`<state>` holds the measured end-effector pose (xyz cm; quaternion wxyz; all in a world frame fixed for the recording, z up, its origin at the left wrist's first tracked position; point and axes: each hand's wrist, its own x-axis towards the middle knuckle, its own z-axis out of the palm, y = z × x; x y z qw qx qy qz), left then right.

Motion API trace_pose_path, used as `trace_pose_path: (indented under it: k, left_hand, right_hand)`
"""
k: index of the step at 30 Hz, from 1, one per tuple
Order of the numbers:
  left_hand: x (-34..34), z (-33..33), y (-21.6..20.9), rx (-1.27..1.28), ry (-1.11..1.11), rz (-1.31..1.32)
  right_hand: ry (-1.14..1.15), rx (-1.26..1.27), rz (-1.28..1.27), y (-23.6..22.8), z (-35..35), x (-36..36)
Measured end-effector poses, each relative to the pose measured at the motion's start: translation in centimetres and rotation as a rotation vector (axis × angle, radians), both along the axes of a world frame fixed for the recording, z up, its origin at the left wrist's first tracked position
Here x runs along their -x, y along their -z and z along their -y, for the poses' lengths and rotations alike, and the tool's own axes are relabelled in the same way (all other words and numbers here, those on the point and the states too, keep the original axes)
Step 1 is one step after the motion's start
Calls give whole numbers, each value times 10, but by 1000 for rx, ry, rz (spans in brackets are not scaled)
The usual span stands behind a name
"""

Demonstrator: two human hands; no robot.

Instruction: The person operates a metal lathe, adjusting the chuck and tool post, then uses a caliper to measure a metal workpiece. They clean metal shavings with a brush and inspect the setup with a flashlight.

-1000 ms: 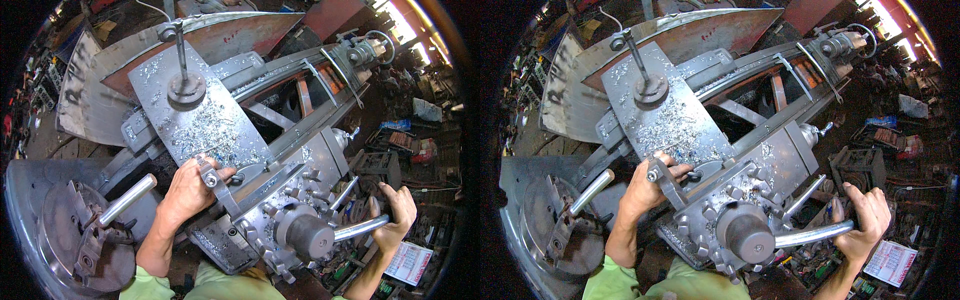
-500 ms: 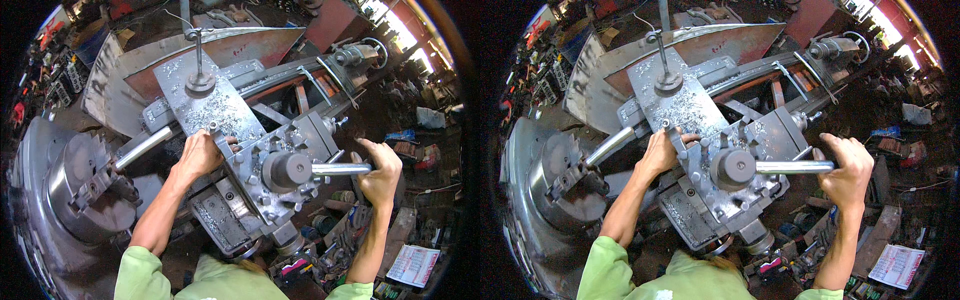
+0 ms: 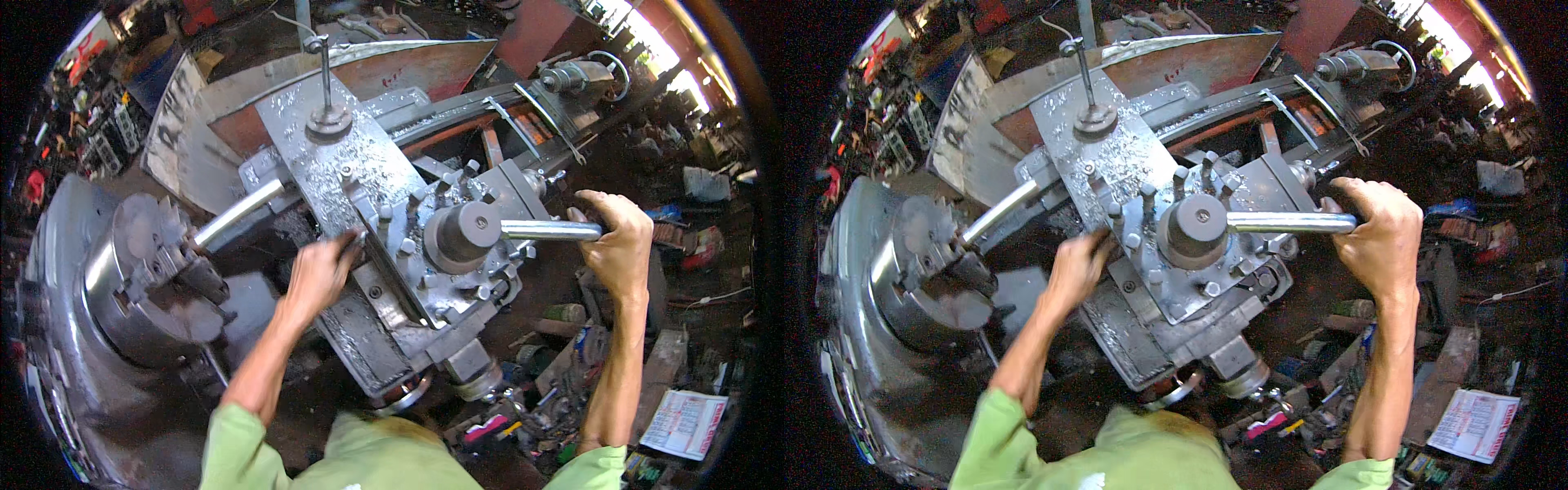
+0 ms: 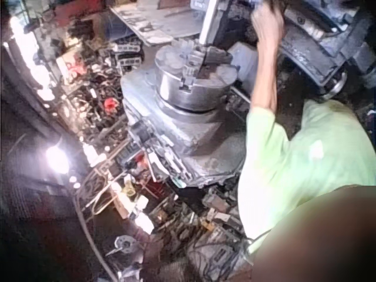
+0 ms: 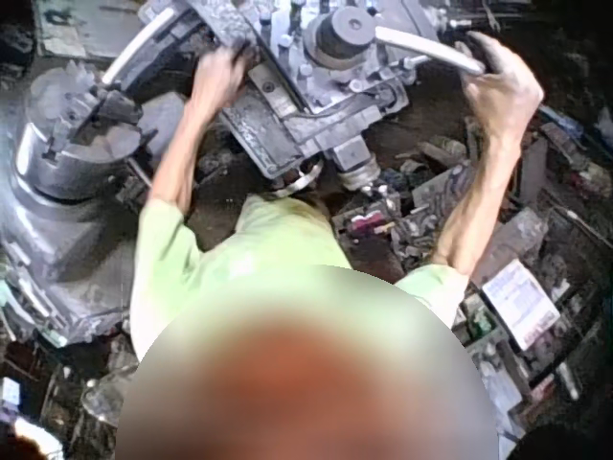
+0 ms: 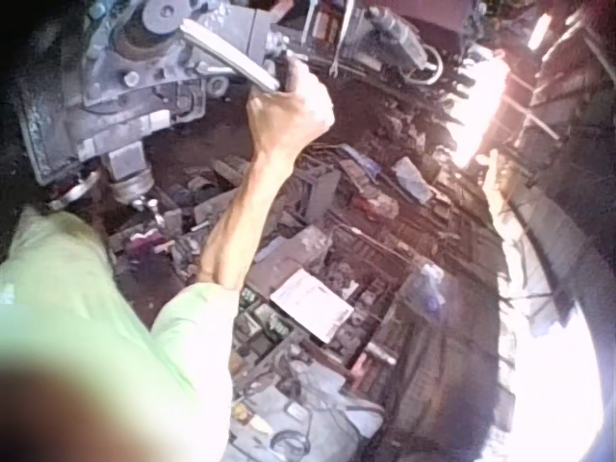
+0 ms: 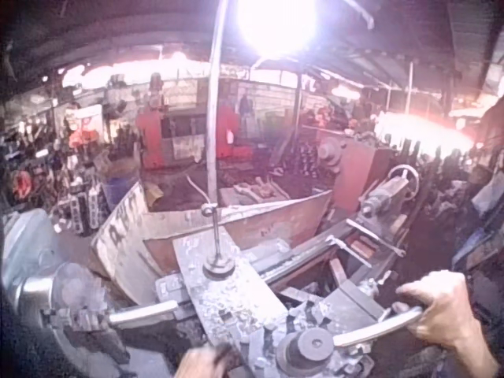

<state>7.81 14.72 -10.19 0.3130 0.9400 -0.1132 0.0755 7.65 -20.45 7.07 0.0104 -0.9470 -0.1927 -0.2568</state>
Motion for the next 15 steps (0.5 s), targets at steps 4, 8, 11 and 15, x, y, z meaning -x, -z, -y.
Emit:
trace_pose_path:
  k: [4, 8, 11, 15]
  left_hand:
    - [16, -48, 9, 95, -173, 103]
    - [57, -53, 22, 368, -340, -4]
    - [93, -51, 19, 506, -524, -160]
    - [144, -45, 8, 671, -505, -92]
  right_hand:
    - [11, -8, 3, 0, -4, 1]
    - [27, 23, -45, -2, -4, 2]
    - [-14, 12, -59, -2, 0, 4]
    - [-110, -114, -31, 1, 10, 3]
